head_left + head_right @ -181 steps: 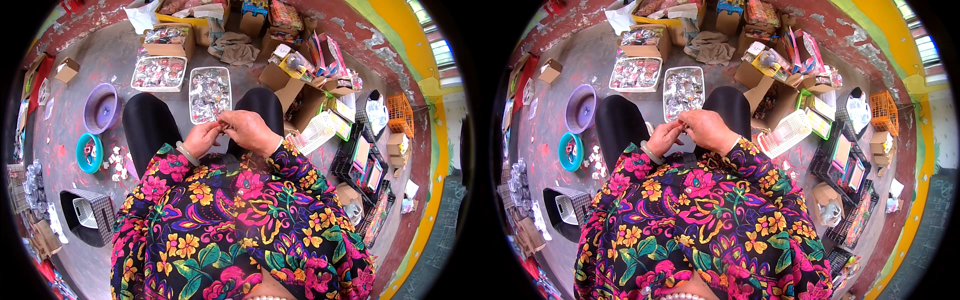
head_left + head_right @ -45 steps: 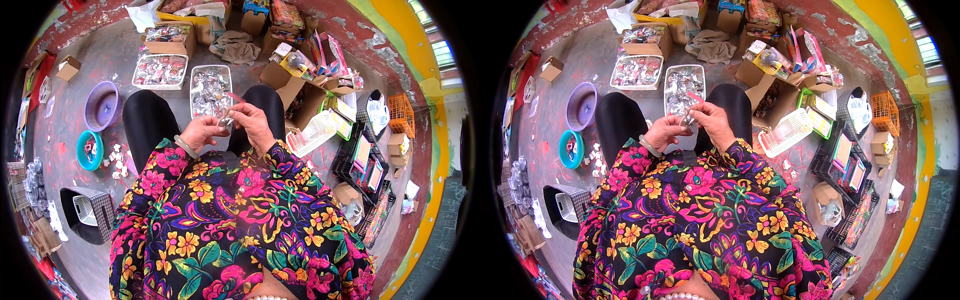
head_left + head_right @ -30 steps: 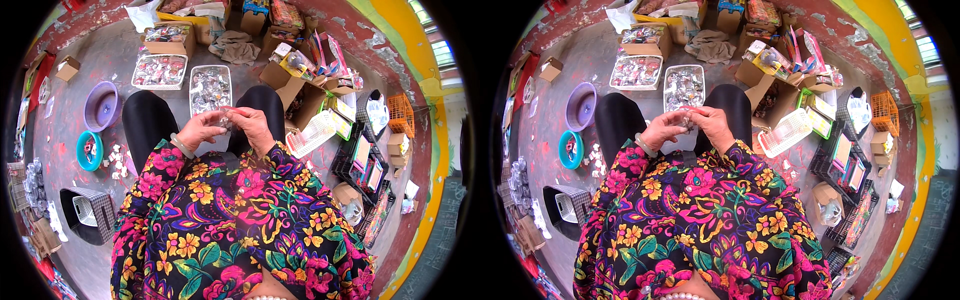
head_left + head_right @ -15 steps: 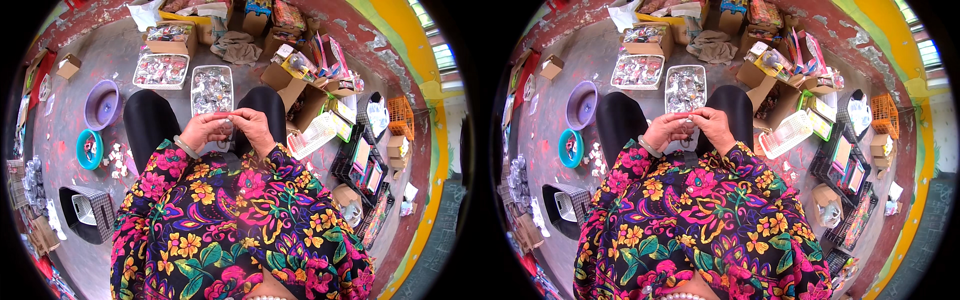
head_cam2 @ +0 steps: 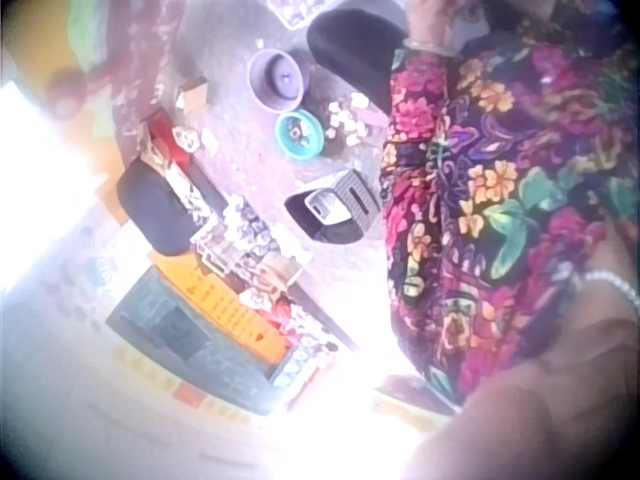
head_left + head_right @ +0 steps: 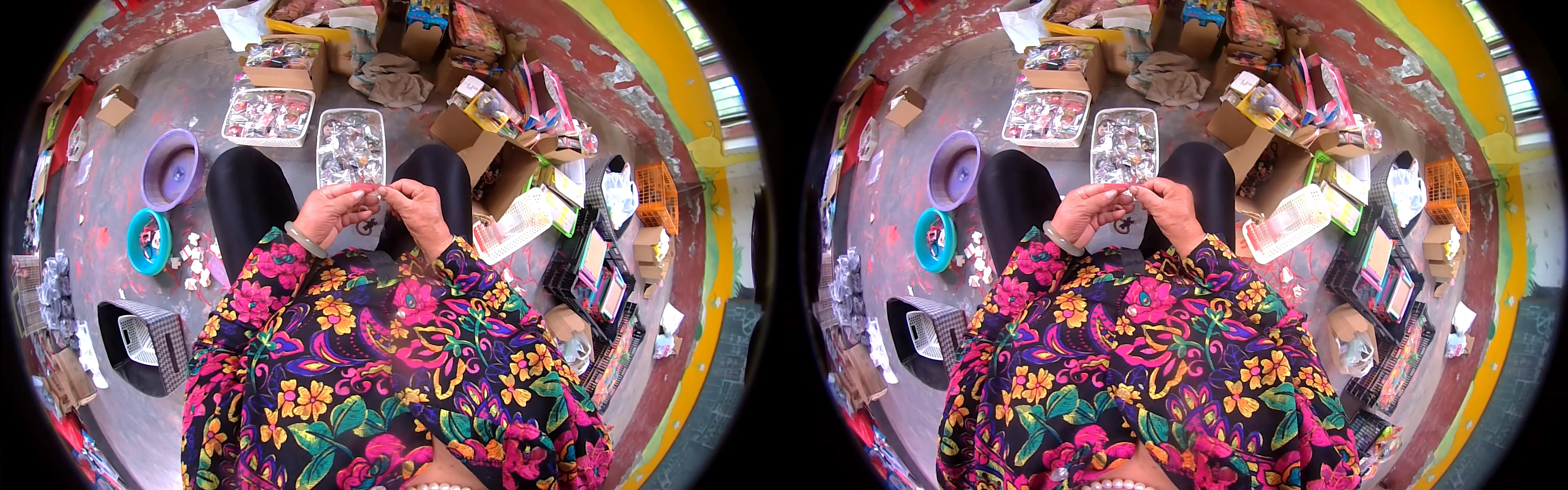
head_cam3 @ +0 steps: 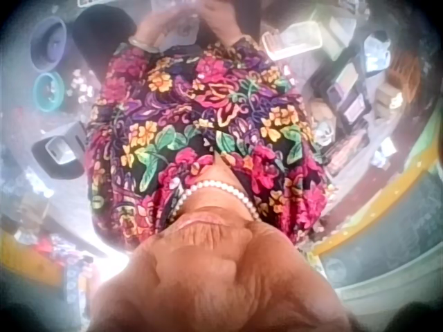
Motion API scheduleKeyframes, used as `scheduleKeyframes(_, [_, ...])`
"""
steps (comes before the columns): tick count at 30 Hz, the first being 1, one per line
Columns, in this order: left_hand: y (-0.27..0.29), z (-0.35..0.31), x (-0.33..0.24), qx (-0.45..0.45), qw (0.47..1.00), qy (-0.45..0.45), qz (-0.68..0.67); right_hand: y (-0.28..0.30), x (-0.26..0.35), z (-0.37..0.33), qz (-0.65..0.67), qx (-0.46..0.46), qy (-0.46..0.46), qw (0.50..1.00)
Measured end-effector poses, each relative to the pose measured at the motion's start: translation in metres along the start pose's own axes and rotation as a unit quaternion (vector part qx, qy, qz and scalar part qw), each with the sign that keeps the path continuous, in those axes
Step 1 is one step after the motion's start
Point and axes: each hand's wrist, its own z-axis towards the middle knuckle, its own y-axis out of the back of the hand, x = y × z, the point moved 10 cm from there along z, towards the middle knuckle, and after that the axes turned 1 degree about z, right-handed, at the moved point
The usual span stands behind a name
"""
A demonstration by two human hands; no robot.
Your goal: The person sits on the floor and repeatedly picks up small candies, wraps them in clear plastic film, and places the wrapped items into a white plastic basket. The person handles the candies one by one, manipulating the film to enclose each piece.
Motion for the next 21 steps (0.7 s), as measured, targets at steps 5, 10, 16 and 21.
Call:
scheduleKeyframes(5, [0.003, 0.001, 0.002, 0.002, 1.0, -0.004, 0.004, 0.007, 0.009, 0.0, -0.071, -0.038, 0.049, 0.996])
scheduleKeyframes(10, [0.016, 0.006, 0.009, -0.047, 0.997, -0.008, 0.066, -0.014, 0.085, -0.032, -0.302, -0.087, 0.321, 0.893])
scheduleKeyframes(16, [0.005, 0.008, 0.015, -0.003, 0.988, -0.071, 0.14, -0.055, 0.094, -0.048, -0.435, -0.03, 0.425, 0.793])
scheduleKeyframes(21, [0.007, 0.01, 0.018, 0.006, 0.981, -0.098, 0.17, -0.053, 0.083, -0.043, -0.476, -0.038, 0.408, 0.778])
